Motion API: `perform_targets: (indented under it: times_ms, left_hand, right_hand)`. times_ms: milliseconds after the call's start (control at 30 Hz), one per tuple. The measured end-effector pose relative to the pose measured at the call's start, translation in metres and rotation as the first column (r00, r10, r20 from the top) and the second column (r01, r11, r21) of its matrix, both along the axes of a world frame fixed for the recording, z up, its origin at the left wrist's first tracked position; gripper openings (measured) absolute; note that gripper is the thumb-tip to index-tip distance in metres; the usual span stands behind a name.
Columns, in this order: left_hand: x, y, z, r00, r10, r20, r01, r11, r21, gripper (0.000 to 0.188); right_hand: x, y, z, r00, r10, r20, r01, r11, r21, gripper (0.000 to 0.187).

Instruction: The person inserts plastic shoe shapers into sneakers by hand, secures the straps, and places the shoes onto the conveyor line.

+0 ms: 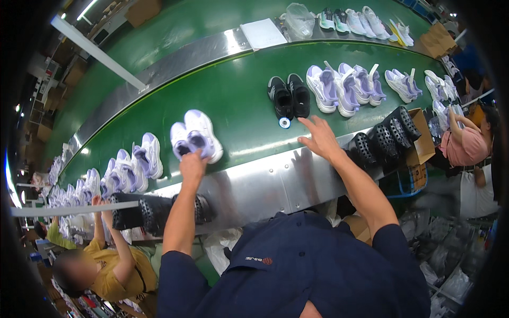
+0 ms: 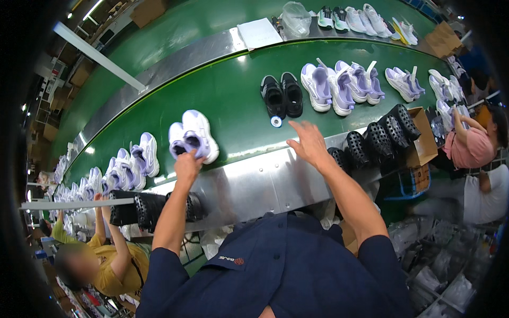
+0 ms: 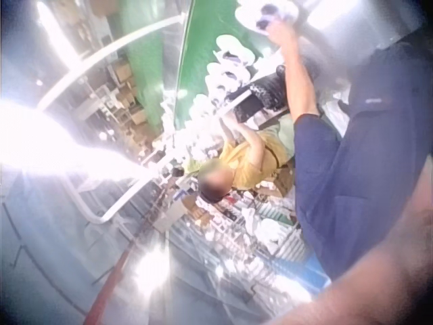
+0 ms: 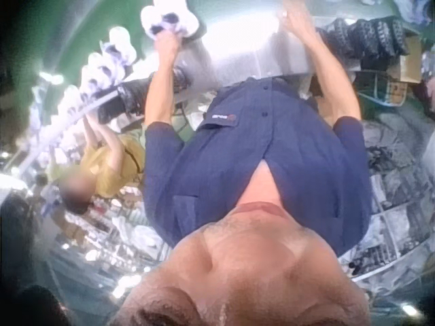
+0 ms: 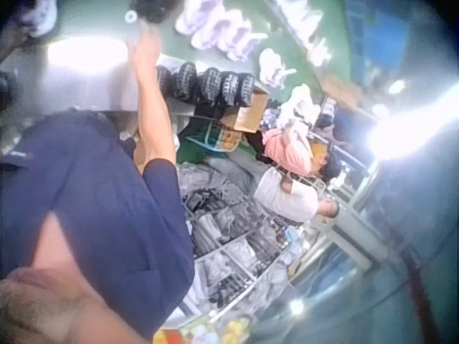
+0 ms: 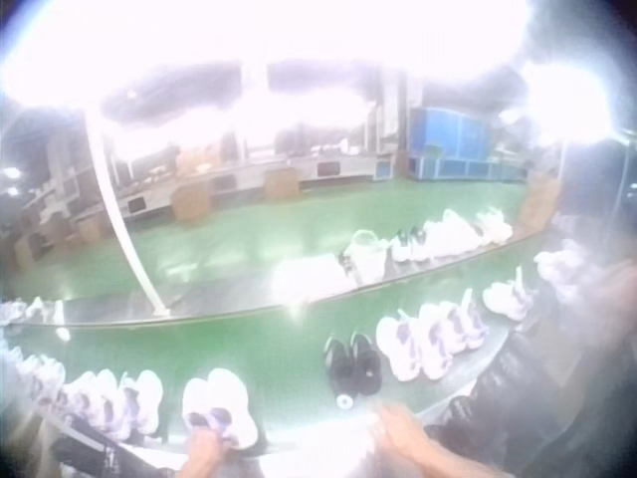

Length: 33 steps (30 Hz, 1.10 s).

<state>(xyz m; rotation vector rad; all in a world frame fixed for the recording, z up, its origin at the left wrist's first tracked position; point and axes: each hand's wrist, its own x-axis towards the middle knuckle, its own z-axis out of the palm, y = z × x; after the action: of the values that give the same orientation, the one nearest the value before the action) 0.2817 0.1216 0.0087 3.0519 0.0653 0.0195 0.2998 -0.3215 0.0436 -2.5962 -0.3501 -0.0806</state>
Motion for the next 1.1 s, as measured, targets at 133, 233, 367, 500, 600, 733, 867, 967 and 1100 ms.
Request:
perform_targets:
  times_ms: [133, 233, 367, 500, 600, 733, 867, 967, 1100]
  left_hand:
    - [-0.009, 0.086, -0.029, 0.991, 0.039, -0.128, -0.047, 0.997, -0.060, 0.049]
    - [-0.014, 0.098, -0.017, 0.941, 0.154, -0.301, -0.191, 0.977, -0.096, 0.059]
    - [-0.030, 0.031, 0.057, 0.951, 0.248, -0.187, -0.222, 0.964, 0.148, 0.061]
    - [-0.050, 0.004, 0.058, 0.987, 0.126, 0.097, -0.093, 0.953, -0.289, 0.037]
    - [-0.058, -0.018, 0.040, 0.998, 0.060, 0.004, -0.055, 0.934, -0.354, 0.044]
    - [-0.015, -0.078, 0.029, 0.997, -0.049, 0.058, 0.067, 0.921, -0.384, 0.073]
    - [-0.015, -0.039, 0.003, 0.971, 0.229, -0.069, -0.210, 0.677, -0.705, 0.069]
    - [-0.039, -0.037, 0.022, 0.988, 0.140, 0.065, -0.121, 0.965, -0.234, 0.059]
    - [-0.030, -0.073, 0.015, 0.950, -0.228, 0.216, 0.229, 0.973, 0.020, 0.065]
  right_hand:
    - [0.076, -0.001, -0.039, 0.998, 0.043, 0.039, -0.028, 0.947, -0.320, 0.073]
    - [0.108, 0.036, -0.021, 0.970, -0.009, -0.243, -0.104, 0.888, -0.447, 0.078]
    - [0.116, 0.042, -0.010, 0.949, -0.053, -0.311, -0.139, 0.815, -0.563, 0.062]
    - [0.123, 0.065, -0.041, 0.966, 0.229, -0.124, -0.260, 0.837, -0.482, 0.038]
    - [0.079, 0.137, -0.037, 0.875, 0.482, 0.048, -0.451, 0.846, -0.284, 0.034]
    - [0.040, 0.218, -0.067, 0.908, 0.404, 0.111, -0.408, 0.913, 0.009, 0.020]
    - [0.029, 0.215, -0.047, 0.905, 0.409, 0.119, -0.421, 0.901, 0.103, 0.041]
    - [0.080, 0.113, -0.028, 0.997, 0.061, 0.049, -0.060, 0.998, -0.032, 0.038]
    - [0.115, -0.045, 0.012, 0.921, -0.381, 0.082, 0.388, 0.878, -0.281, 0.052]
